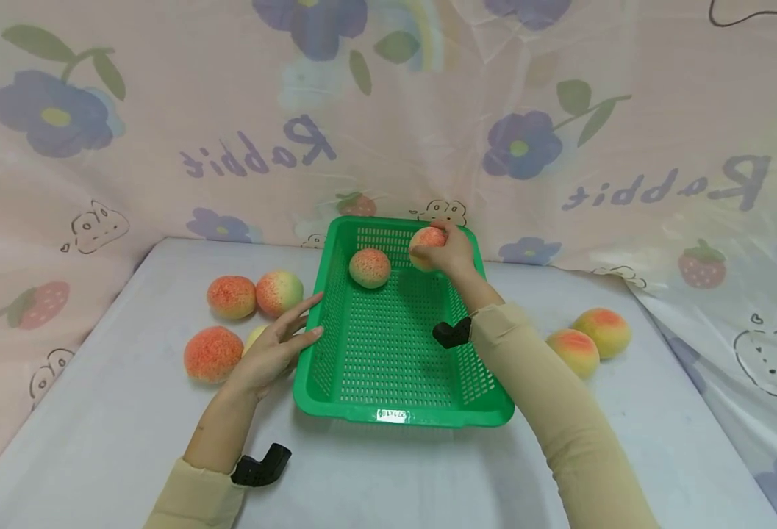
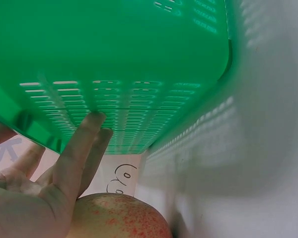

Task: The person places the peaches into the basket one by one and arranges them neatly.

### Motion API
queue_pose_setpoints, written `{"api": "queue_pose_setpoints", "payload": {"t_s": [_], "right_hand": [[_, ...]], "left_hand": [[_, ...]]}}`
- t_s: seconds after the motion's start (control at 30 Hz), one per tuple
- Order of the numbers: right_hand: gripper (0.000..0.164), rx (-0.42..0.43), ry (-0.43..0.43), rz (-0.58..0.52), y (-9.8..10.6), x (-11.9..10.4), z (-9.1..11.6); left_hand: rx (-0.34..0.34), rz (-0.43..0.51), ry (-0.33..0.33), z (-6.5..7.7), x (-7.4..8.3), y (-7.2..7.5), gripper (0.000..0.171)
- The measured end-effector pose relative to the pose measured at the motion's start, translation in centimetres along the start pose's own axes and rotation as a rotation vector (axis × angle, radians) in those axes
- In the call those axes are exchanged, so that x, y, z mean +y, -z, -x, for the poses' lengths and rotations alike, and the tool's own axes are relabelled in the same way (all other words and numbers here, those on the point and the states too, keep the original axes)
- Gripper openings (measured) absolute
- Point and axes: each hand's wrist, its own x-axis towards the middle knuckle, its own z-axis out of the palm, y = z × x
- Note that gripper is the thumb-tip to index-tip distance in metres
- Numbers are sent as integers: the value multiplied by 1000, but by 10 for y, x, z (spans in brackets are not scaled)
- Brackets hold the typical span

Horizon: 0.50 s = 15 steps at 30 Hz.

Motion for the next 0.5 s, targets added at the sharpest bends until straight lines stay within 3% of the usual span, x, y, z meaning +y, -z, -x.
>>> {"api": "queue_pose_setpoints", "payload": {"t_s": [0.5], "right_hand": [[67, -13, -65, 22, -35, 14, -8]], "left_hand": [[-5, 19, -9, -1, -2, 1, 59]]}}
